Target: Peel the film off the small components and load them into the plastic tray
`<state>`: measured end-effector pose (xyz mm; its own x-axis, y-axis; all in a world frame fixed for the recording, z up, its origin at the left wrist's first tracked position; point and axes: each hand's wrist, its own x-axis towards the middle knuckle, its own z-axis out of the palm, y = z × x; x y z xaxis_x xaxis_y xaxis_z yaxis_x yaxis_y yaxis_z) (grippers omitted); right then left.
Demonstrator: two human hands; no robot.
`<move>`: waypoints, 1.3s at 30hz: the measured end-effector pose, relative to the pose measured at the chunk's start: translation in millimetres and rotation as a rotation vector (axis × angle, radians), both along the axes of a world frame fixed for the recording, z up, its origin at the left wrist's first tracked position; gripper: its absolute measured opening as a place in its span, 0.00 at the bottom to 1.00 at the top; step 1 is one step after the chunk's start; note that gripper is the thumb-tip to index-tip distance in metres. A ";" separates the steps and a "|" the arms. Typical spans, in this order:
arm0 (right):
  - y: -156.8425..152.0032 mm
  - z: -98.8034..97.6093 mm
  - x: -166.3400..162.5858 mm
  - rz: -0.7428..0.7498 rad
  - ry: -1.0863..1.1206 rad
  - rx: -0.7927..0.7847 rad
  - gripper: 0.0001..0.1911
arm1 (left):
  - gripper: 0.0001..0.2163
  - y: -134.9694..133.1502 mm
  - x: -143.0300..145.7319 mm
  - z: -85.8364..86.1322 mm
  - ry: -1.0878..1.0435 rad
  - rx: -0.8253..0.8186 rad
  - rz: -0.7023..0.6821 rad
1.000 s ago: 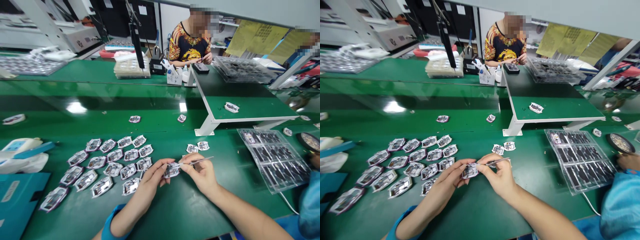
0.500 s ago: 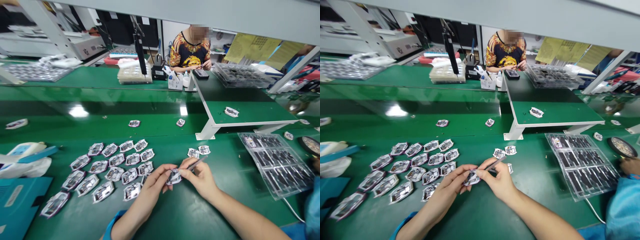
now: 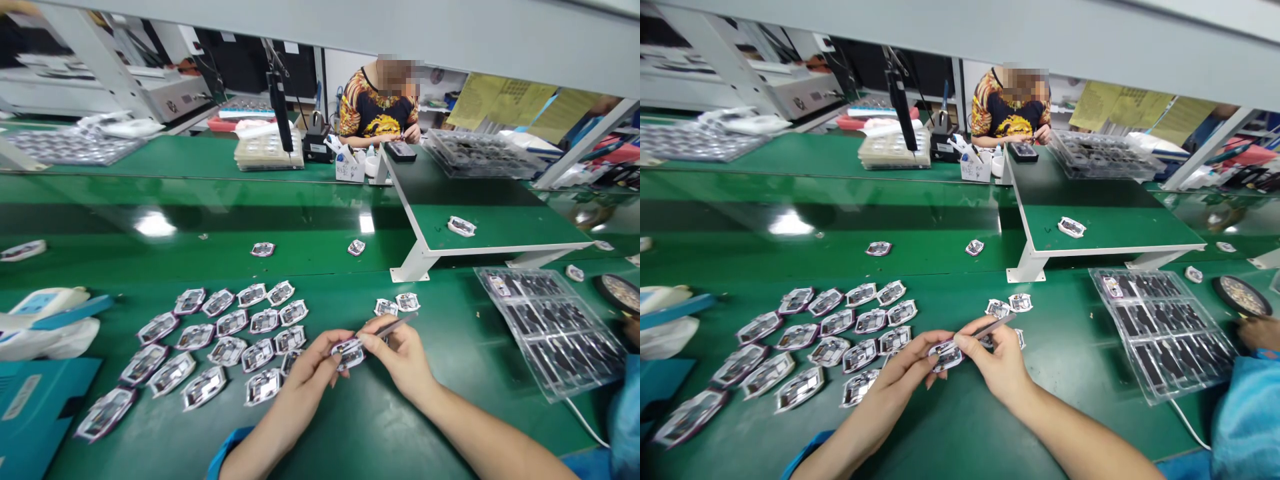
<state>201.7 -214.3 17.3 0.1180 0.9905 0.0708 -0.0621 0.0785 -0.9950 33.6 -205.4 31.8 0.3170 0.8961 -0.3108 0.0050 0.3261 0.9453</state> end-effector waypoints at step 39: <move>-3.0 -6.1 -5.8 -0.071 0.014 0.112 0.04 | 0.14 -1.7 3.9 -19.7 -0.027 -0.076 0.058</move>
<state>195.9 -217.3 11.2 0.1894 0.9656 0.1784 -0.0664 0.1939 -0.9788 37.5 -207.1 12.1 0.2742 0.8873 -0.3708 -0.0417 0.3962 0.9172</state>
